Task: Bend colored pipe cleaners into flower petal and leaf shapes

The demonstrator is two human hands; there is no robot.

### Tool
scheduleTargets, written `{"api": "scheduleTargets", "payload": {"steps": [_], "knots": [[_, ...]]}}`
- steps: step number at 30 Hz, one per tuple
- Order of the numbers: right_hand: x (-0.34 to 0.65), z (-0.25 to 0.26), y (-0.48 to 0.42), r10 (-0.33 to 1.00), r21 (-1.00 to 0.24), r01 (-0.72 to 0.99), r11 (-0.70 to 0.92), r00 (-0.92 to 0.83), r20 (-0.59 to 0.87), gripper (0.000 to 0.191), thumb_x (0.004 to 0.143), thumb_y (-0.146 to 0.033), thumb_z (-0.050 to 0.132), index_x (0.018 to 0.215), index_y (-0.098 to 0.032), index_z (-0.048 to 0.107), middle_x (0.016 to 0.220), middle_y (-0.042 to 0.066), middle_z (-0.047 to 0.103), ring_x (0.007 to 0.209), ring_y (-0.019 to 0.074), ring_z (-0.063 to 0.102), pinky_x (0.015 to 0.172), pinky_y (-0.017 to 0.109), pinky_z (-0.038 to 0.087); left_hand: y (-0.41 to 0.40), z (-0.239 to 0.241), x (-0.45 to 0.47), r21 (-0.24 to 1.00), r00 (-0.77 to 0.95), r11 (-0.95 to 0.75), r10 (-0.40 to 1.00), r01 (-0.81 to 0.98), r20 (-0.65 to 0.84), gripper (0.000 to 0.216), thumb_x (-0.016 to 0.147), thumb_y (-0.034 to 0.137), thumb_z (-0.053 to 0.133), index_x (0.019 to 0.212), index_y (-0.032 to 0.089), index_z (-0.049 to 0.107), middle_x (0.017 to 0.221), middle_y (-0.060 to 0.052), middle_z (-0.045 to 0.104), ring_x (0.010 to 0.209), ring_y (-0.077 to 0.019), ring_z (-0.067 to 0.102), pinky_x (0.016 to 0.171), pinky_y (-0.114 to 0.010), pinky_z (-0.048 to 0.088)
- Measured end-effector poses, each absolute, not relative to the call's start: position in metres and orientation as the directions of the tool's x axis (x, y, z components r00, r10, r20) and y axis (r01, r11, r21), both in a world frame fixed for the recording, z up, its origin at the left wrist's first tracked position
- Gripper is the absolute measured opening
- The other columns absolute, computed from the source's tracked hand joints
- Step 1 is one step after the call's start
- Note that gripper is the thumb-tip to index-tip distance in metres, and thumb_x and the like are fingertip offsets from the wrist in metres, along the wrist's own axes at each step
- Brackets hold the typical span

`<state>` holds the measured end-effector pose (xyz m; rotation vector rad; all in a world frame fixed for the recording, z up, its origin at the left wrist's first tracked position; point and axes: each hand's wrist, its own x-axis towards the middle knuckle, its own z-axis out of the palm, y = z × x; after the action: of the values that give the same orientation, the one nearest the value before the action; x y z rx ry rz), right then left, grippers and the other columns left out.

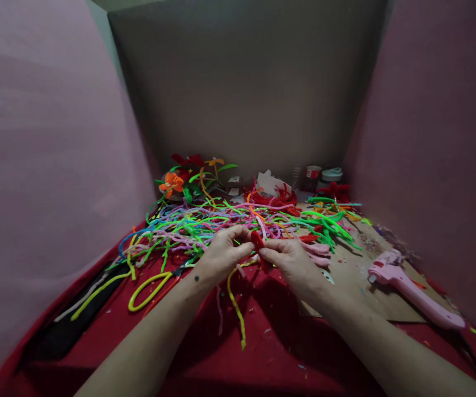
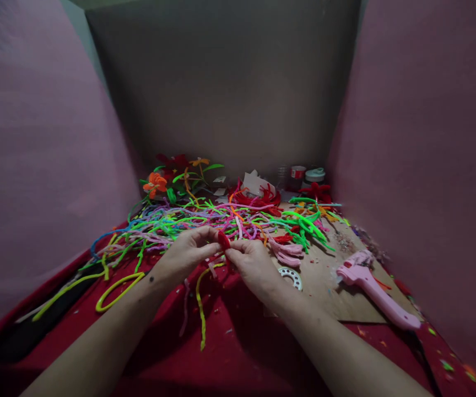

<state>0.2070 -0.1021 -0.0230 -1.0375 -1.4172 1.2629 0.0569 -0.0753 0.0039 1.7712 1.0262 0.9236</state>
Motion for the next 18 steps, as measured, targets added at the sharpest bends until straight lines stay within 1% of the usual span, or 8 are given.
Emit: {"api": "scheduleTargets", "payload": {"steps": [6, 10, 13, 18], "knots": [[0.2029, -0.0261, -0.1022, 0.975, -0.987, 0.07, 0.147, -0.177, 0.133, 0.019, 0.072, -0.026, 0.047, 0.059, -0.014, 0.054, 0.05, -0.005, 0.041, 0.046, 0.0072, 0.032, 0.046, 0.022, 0.024, -0.0794, 0.0052, 0.0599, 0.921, 0.353, -0.255, 0.925, 0.294, 0.144, 0.007, 0.065, 0.016, 0.055, 0.071, 0.012, 0.058, 0.065, 0.002, 0.054, 0.061, -0.0098, 0.049, 0.062, -0.022, 0.04], [0.2028, -0.0276, -0.1043, 0.963, -0.977, 0.101, 0.186, -0.216, 0.161, 0.019, 0.071, -0.021, 0.043, 0.053, -0.016, 0.047, 0.048, -0.005, 0.04, 0.046, 0.0073, 0.033, 0.047, 0.021, 0.026, -0.0802, 0.0016, 0.0601, 0.95, 0.39, -0.24, 0.909, 0.2, 0.148, 0.007, 0.065, 0.013, 0.054, 0.071, 0.013, 0.056, 0.069, 0.002, 0.054, 0.063, -0.009, 0.048, 0.063, -0.022, 0.04], [0.2033, -0.0273, -0.1051, 0.961, -0.978, 0.103, 0.179, -0.233, 0.151, 0.019, 0.072, -0.019, 0.041, 0.055, -0.016, 0.05, 0.049, -0.005, 0.042, 0.046, 0.0078, 0.036, 0.049, 0.021, 0.03, -0.0785, -0.0014, 0.0589, 0.97, 0.424, -0.197, 0.897, 0.14, 0.121, 0.007, 0.066, 0.013, 0.054, 0.072, 0.014, 0.056, 0.068, 0.002, 0.054, 0.061, -0.0079, 0.047, 0.061, -0.021, 0.039], [0.2048, -0.025, -0.1037, 0.958, -0.98, 0.066, 0.187, -0.232, 0.167, 0.021, 0.075, -0.021, 0.044, 0.059, -0.015, 0.056, 0.052, -0.002, 0.051, 0.05, 0.0091, 0.043, 0.053, 0.023, 0.034, -0.0779, 0.0011, 0.0579, 0.983, 0.42, -0.169, 0.899, 0.075, 0.123, 0.007, 0.066, 0.014, 0.057, 0.073, 0.013, 0.056, 0.066, 0.002, 0.054, 0.059, -0.0076, 0.047, 0.059, -0.021, 0.038]]}}
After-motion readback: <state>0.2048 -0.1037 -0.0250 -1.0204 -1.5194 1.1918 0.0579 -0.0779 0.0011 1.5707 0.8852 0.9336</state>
